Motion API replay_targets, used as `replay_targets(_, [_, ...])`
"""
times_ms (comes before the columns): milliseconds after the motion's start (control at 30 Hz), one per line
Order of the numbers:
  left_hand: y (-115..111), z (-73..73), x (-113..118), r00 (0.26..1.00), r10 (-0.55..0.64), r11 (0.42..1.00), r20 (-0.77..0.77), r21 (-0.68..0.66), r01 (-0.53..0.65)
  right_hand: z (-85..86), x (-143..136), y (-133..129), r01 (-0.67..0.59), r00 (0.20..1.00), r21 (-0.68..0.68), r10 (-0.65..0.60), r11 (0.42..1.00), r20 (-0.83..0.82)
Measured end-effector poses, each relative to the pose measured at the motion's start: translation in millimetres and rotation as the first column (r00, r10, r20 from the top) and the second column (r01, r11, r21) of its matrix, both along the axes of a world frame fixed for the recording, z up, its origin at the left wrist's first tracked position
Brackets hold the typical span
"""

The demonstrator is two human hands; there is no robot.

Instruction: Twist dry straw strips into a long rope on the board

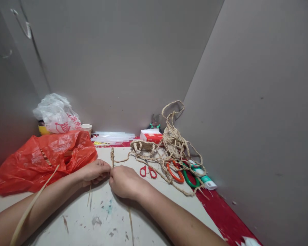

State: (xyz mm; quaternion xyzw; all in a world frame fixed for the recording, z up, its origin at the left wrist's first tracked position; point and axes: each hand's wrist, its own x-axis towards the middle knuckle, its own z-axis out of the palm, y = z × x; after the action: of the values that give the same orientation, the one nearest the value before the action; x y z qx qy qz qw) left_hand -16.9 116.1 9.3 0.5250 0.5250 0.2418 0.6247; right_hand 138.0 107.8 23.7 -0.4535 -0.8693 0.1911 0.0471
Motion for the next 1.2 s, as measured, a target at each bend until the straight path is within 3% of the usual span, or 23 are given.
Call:
replay_targets(100, [1,-0.1,-2,0.999,-0.020,1.000,0.039,-0.004,0.020,10.7,3,-9,-0.150,0.987,0.000,0.150,0.989,0.063])
replay_targets(200, [4,1.7,-7,0.992,-0.067,0.998,0.103,-0.012,0.069,23.4,11,-4,-0.335,0.942,-0.216,0.322,0.917,-0.097])
replay_targets(233, [5,3.0,-9,0.988,-0.082,0.996,0.128,-0.015,0.084,26.3,14,1,-0.325,0.941,-0.277,0.280,0.904,-0.190])
replay_targets(300, [6,6.0,-13,0.981,-0.104,0.994,0.167,-0.027,0.110,28.2,18,13,-0.165,0.932,-0.315,0.043,0.935,-0.361])
replay_targets(367, [7,8.1,-16,0.972,-0.129,0.989,0.197,-0.039,0.139,23.7,18,25,0.038,0.861,-0.319,-0.193,0.947,-0.470])
replay_targets(433, [8,8.6,-18,0.962,-0.152,0.986,0.228,-0.039,0.165,14.0,14,32,0.084,0.803,-0.386,-0.292,0.919,-0.519])
replay_targets(500, [9,7.7,-19,0.956,-0.160,0.985,0.245,-0.027,0.171,1.8,8,33,-0.016,0.776,-0.551,-0.337,0.834,-0.533])
replay_targets(567, [9,6.9,-19,0.958,-0.161,0.985,0.238,-0.015,0.169,-8.5,3,32,-0.120,0.760,-0.702,-0.390,0.702,-0.520])
replay_targets(633, [9,7.4,-19,0.964,-0.162,0.986,0.209,-0.004,0.166,-14.0,1,31,-0.166,0.763,-0.782,-0.424,0.600,-0.488])
replay_targets(667, [8,8.1,-19,0.968,-0.167,0.985,0.188,0.003,0.170,-14.7,1,32,-0.173,0.774,-0.791,-0.415,0.587,-0.477])
replay_targets(833, [6,9.4,-17,0.980,-0.197,0.977,0.038,0.094,0.193,-9.8,8,37,-0.176,0.827,-0.752,-0.319,0.636,-0.464])
replay_targets(967, [7,8.0,-18,0.969,-0.188,0.952,-0.158,0.215,0.219,-13.3,8,39,-0.188,0.812,-0.788,-0.358,0.586,-0.460])
replay_targets(1100, [7,21.2,-23,0.862,-0.206,0.897,-0.464,0.263,0.356,-21.4,0,36,-0.131,0.780,-0.800,-0.437,0.586,-0.447])
replay_targets(1200, [1,34.0,-22,0.758,-0.154,0.876,-0.634,0.267,0.402,-22.5,-6,32,-0.109,0.755,-0.789,-0.466,0.605,-0.462])
